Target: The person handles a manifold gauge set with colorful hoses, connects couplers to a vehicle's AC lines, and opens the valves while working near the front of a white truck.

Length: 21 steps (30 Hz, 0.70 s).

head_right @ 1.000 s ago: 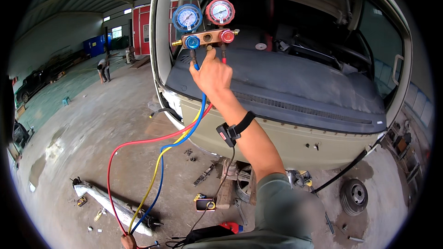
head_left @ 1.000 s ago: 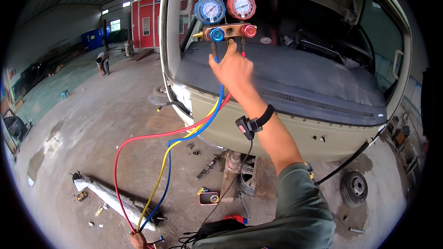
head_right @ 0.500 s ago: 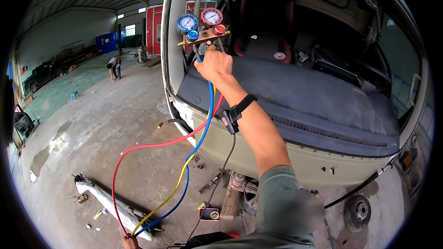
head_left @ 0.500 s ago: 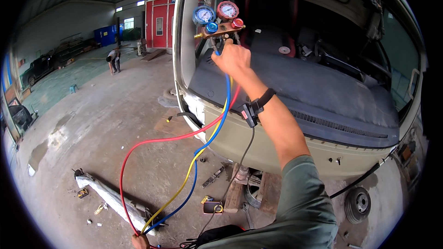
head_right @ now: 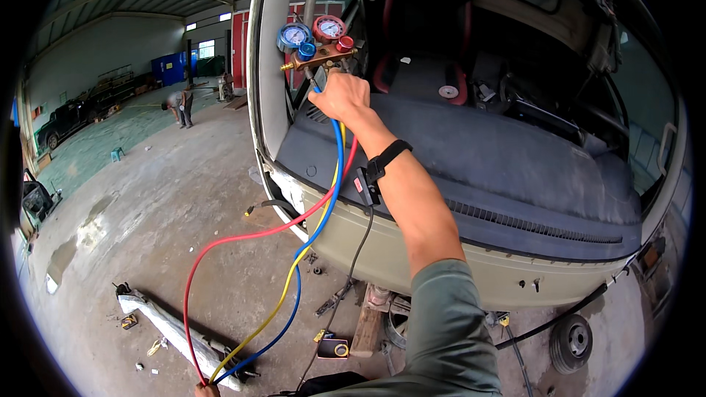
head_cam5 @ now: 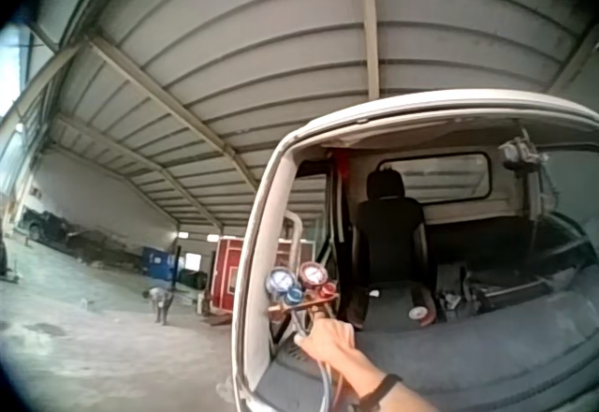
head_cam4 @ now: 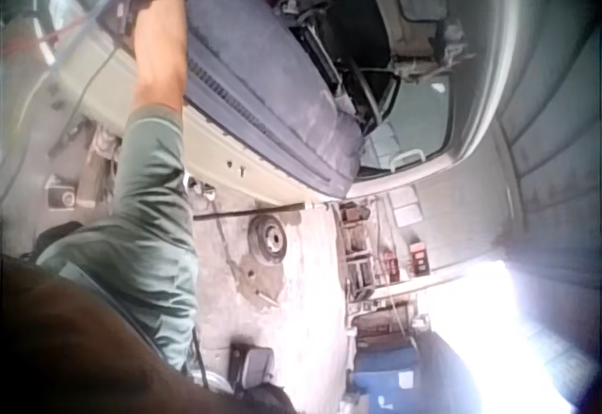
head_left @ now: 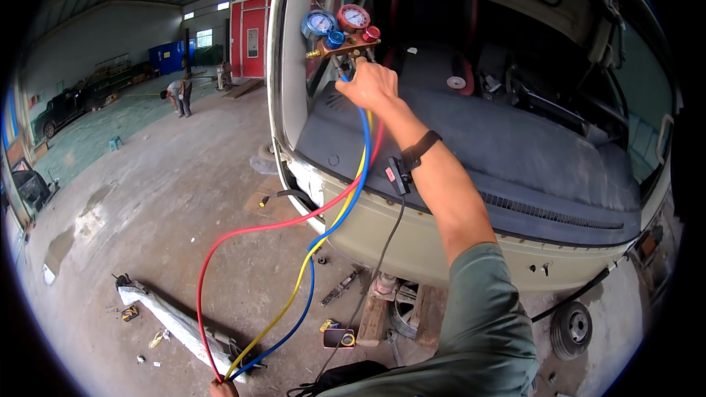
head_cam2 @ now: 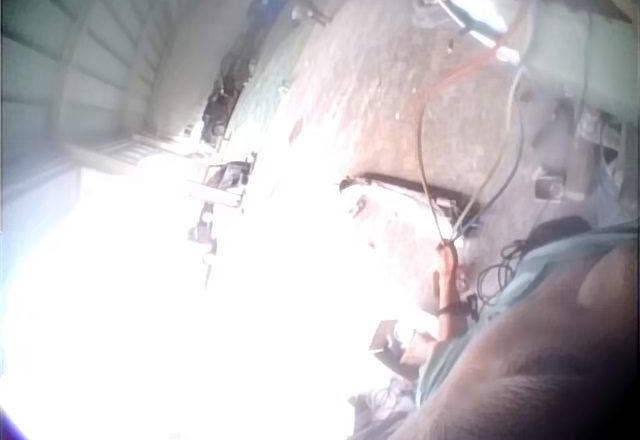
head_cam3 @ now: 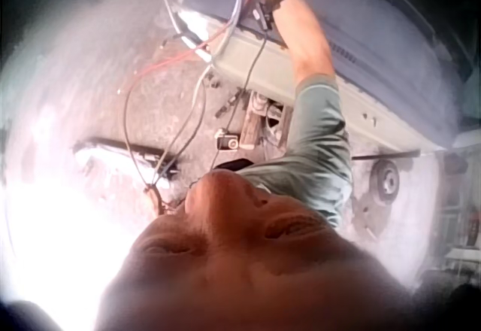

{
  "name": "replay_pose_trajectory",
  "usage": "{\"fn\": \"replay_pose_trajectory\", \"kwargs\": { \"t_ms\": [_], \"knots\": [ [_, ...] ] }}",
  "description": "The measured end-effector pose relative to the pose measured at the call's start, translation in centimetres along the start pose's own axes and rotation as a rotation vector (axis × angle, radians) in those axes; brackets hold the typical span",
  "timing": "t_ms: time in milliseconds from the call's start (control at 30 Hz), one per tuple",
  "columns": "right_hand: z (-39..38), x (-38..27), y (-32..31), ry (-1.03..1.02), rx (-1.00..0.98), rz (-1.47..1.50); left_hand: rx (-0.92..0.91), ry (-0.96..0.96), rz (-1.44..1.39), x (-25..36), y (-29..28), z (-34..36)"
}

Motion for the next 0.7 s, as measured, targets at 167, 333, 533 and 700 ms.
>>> {"fn": "replay_pose_trajectory", "kwargs": {
  "t_ms": [167,333,533,700],
  "knots": [
    [0.7,0.2,0.3,0.006,-0.035,0.057,0.004,0.004,0.021,-0.1,0.9,-0.1],
    [1.0,1.4,0.3,-0.004,-0.029,0.105,-0.005,-0.030,0.032,1.7,0.0,-0.4],
    [1.7,2.0,1.2,0.064,-0.041,0.112,-0.072,-0.081,-0.080,1.2,0.7,0.5],
    [0.7,2.2,2.5,0.082,-0.089,0.048,-0.088,-0.027,-0.054,-1.1,3.9,1.1]
  ]
}}
Point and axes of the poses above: each hand's wrist, its own z-axis towards the middle knuckle, its own y-axis out of the palm, x = y × z, the point moved 2 cm from there along z, towards the middle knuckle, and after that the axes turned 10 degrees about -y, right-handed, at the moved point
